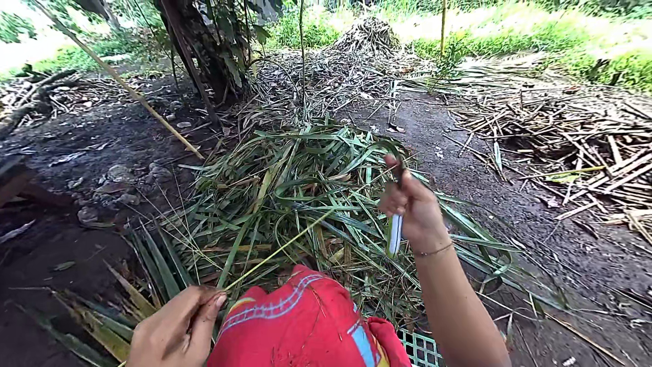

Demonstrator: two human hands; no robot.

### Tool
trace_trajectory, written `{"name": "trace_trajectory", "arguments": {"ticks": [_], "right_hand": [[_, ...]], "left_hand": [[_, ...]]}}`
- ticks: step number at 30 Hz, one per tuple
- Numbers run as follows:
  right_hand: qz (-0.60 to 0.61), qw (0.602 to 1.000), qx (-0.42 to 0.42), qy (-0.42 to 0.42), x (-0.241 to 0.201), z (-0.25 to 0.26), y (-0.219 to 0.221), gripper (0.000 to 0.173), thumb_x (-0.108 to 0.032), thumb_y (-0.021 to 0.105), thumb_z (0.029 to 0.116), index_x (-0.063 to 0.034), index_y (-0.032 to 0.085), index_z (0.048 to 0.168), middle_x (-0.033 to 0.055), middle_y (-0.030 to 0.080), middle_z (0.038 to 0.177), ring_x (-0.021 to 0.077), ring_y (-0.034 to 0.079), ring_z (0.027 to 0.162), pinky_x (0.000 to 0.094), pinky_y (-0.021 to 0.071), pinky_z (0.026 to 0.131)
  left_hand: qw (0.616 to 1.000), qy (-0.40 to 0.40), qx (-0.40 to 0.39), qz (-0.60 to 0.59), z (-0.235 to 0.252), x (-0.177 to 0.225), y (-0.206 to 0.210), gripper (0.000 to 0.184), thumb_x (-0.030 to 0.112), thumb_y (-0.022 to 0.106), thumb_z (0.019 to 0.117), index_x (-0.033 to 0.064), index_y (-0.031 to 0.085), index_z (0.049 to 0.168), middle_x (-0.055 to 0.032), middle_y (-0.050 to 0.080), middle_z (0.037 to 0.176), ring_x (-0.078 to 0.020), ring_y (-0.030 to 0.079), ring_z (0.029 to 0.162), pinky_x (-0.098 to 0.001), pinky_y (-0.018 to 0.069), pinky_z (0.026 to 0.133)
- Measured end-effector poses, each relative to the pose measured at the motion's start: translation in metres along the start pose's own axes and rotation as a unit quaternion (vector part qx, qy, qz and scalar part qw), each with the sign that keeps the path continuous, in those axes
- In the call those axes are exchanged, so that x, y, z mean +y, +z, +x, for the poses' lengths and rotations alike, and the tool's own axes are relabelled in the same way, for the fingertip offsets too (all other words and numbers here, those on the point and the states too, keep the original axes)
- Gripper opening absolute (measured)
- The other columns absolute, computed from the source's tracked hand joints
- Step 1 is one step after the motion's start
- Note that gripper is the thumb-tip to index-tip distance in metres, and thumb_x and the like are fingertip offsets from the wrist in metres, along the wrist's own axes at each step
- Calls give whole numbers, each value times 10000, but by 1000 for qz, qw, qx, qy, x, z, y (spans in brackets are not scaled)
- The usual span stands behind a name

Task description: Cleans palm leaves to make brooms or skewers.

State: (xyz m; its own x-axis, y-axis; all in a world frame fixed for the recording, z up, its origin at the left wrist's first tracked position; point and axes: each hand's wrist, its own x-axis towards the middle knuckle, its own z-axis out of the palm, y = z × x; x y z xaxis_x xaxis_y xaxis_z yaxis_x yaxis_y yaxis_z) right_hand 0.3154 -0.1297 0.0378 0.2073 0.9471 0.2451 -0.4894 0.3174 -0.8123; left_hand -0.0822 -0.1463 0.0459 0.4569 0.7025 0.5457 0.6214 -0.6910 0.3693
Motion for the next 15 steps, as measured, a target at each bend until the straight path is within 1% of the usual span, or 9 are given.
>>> {"name": "trace_trajectory", "arguments": {"ticks": [2,4,7,8,10,11,12,13,15], "right_hand": [[-5,996,-72,50,9,-11,18,399,-419,471,1051,-208,568,1376,-132,472,512,-20,456,434,161,441,486],[-1,992,-111,67,11,-16,25,407,-390,512,1036,-173,578,1375,-128,470,517,-24,452,442,151,428,494],[-35,997,-63,11,-1,-8,7,361,-346,464,1053,-180,615,1336,-133,466,516,-32,431,429,143,411,464],[-38,999,-33,-16,-7,-4,-5,355,-332,435,1068,-184,607,1340,-131,463,525,-30,425,422,140,409,448],[-29,997,18,-62,-18,3,-24,357,-295,371,1092,-179,583,1354,-123,454,535,-26,421,413,131,399,431],[-24,996,34,-76,-21,5,-27,360,-278,354,1097,-173,576,1361,-118,449,538,-21,420,412,132,397,428],[-27,995,44,-82,-21,4,-25,356,-275,353,1099,-174,573,1361,-115,445,541,-18,420,412,132,398,426],[-37,995,48,-81,-20,2,-19,345,-284,368,1096,-182,575,1353,-114,439,541,-15,420,414,137,402,427],[-63,995,20,-68,-10,-7,3,347,-356,447,1071,-206,598,1345,-115,467,526,-6,442,421,161,432,450]], "left_hand": [[1000,-3,-15,-3,1,-2,2,347,211,534,1036,-66,669,877,-198,668,747,-176,614,655,-273,484,624],[999,-11,-35,-18,-3,-8,-1,359,215,537,1036,-80,671,883,-206,667,747,-168,609,656,-271,481,623],[994,-49,-62,-74,-21,-29,-19,397,231,548,1036,-123,646,884,-203,657,747,-87,582,661,-222,472,632],[990,-72,-63,-100,-29,-39,-26,403,240,561,1032,-128,627,883,-167,652,756,-32,571,678,-191,471,646],[977,-131,-76,-153,-43,-57,-40,362,234,583,1015,-107,610,898,-37,654,811,69,569,742,-142,483,698],[967,-158,-100,-173,-47,-64,-46,344,230,585,1010,-105,619,938,-6,663,848,80,579,766,-142,497,721],[959,-176,-131,-181,-47,-67,-49,364,239,581,1006,-121,628,1005,-22,670,879,62,586,775,-160,507,729],[952,-183,-164,-182,-43,-66,-50,430,289,584,1007,-126,627,1110,-49,671,916,33,586,783,-186,508,727],[950,-155,-198,-186,-25,-48,-42,569,439,576,1017,-59,605,1291,-38,673,944,15,580,772,-199,503,686]]}}
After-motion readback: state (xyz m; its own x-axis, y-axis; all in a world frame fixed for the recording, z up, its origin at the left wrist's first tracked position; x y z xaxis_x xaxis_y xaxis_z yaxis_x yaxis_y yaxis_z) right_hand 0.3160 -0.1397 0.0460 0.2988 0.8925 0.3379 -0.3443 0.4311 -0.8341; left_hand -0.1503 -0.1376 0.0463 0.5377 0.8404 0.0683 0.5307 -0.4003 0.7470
